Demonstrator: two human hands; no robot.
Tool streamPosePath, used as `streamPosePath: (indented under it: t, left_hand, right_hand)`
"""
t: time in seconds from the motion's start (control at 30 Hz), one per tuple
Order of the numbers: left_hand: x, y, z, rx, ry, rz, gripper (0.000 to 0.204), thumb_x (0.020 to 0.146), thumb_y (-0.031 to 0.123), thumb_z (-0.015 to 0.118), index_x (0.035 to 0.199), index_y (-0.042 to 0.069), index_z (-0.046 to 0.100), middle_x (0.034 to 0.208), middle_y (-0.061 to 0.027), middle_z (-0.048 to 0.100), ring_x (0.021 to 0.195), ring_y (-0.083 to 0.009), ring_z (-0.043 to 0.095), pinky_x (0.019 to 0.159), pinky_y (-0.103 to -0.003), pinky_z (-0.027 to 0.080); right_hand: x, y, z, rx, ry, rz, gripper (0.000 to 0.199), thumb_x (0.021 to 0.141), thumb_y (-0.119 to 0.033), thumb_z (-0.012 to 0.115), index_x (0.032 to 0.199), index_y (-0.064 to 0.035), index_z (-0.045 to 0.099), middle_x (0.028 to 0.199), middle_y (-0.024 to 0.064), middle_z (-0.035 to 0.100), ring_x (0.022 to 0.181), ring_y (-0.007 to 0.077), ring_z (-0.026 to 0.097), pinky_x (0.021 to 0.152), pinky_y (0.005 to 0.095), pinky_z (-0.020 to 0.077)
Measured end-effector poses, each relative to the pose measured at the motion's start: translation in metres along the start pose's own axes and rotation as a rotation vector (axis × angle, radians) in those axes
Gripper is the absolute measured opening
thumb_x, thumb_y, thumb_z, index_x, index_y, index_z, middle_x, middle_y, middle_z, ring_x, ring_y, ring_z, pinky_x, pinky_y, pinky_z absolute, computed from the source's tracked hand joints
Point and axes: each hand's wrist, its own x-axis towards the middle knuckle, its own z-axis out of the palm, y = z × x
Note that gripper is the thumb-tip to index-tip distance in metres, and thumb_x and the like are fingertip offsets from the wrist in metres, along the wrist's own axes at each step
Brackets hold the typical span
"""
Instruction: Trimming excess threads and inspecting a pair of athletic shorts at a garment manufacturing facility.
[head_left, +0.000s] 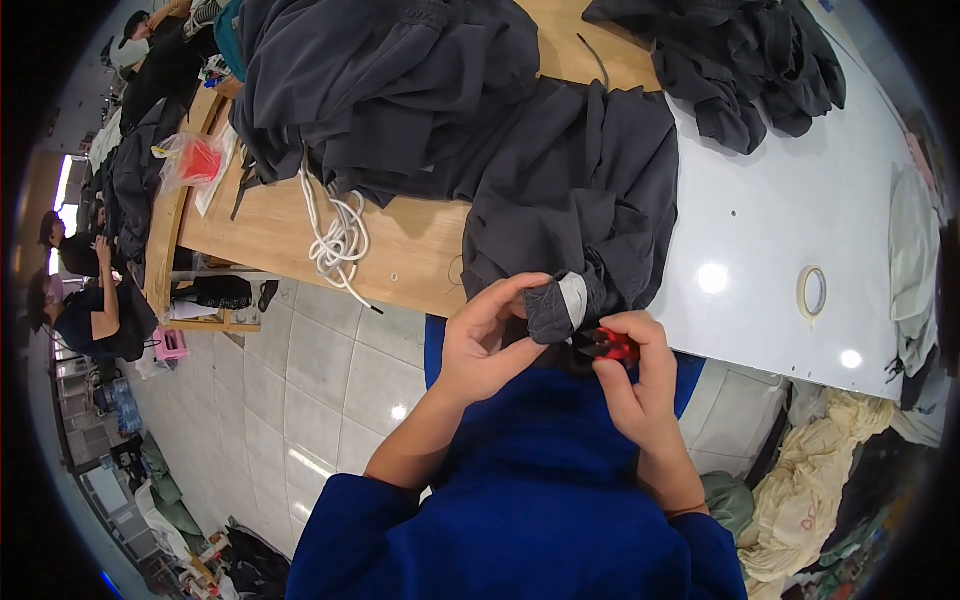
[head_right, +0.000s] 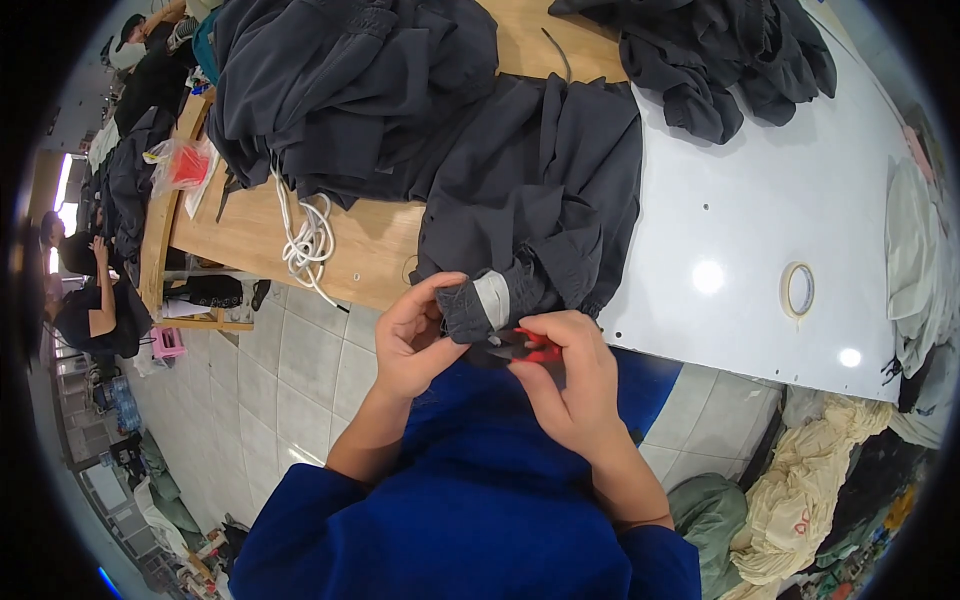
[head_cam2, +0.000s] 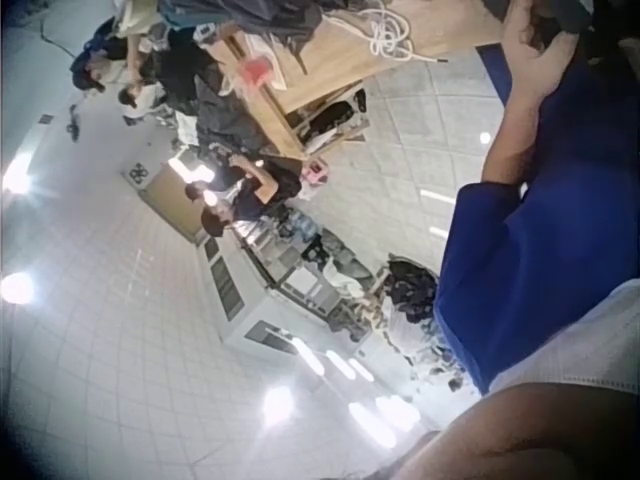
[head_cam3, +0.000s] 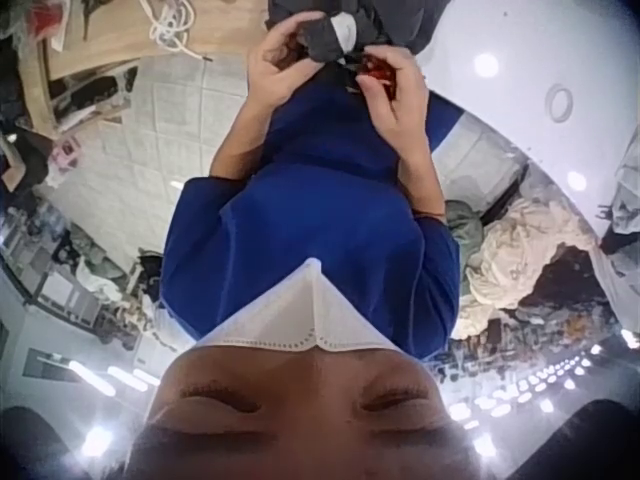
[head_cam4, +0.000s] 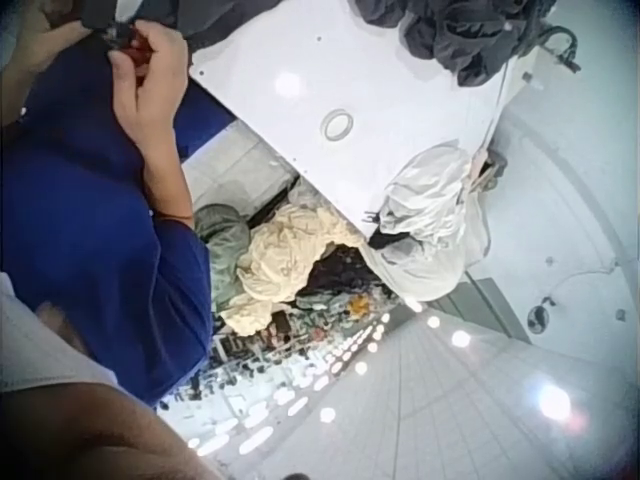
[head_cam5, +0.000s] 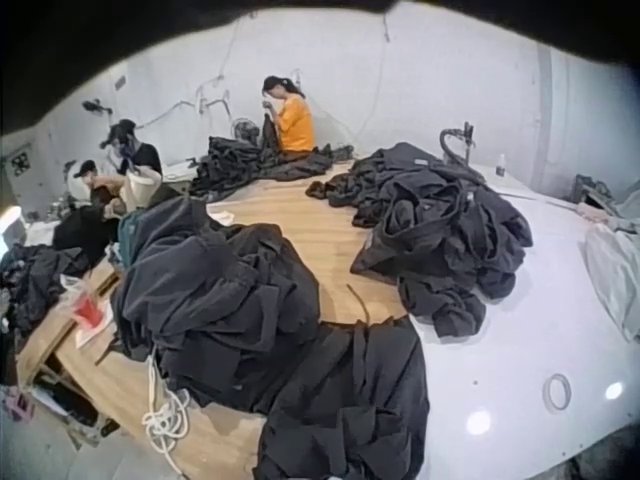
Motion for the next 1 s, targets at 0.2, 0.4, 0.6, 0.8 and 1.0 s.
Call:
streamPosePath:
  t: [0.2,0.4,0.6,0.8,1.0]
  left_hand:
    - [-0.002,0.001,-0.001,-0.037,-0.052,-0.003,0.054,0.074,-0.007,0.067,0.124,-0.005,0.049,0.107,-0.0074,0.058,0.094,-0.013,0.057,0.086,-0.026,0.044]
    - [-0.004,0.001,-0.004,-0.044,-0.082,0.003,0.054,0.074,-0.006,0.069,0.124,-0.004,0.049,0.108,-0.008,0.059,0.095,-0.0127,0.057,0.086,-0.026,0.045]
    - [-0.003,0.004,-0.003,-0.077,-0.09,-0.046,0.054,0.074,-0.004,0.069,0.124,-0.003,0.049,0.108,-0.0079,0.059,0.094,-0.0117,0.057,0.087,-0.026,0.044]
    - [-0.003,0.004,-0.004,-0.102,-0.103,-0.078,0.053,0.075,-0.004,0.069,0.124,-0.003,0.05,0.107,-0.008,0.06,0.095,-0.0117,0.057,0.087,-0.026,0.044]
    - [-0.002,0.003,-0.003,-0.087,-0.103,-0.068,0.052,0.075,-0.005,0.068,0.124,-0.003,0.05,0.107,-0.0075,0.059,0.092,-0.0108,0.058,0.084,-0.024,0.045]
  right_hand:
    - [0.01,-0.004,0.005,-0.342,0.143,-0.221,0.032,0.063,-0.01,0.078,0.093,-0.0044,0.068,0.08,0.0067,0.063,0.068,0.022,0.056,0.059,0.0287,0.0444]
    - [0.013,-0.007,0.004,-0.372,0.151,-0.256,0.031,0.062,-0.012,0.079,0.091,-0.0054,0.069,0.079,0.0052,0.062,0.064,0.0192,0.053,0.055,0.0272,0.0417]
    - [0.013,-0.001,0.003,-0.363,0.167,-0.323,0.03,0.061,-0.012,0.079,0.089,-0.0065,0.07,0.077,0.0038,0.062,0.063,0.0182,0.052,0.054,0.027,0.0402]
    - [0.014,-0.001,0.002,-0.355,0.161,-0.319,0.03,0.061,-0.013,0.079,0.088,-0.006,0.07,0.077,0.0039,0.063,0.065,0.0181,0.053,0.055,0.0268,0.041]
    - [0.019,-0.007,0.001,-0.354,0.13,-0.302,0.032,0.06,-0.013,0.079,0.089,-0.0064,0.07,0.078,0.0037,0.064,0.065,0.0179,0.054,0.055,0.027,0.0414]
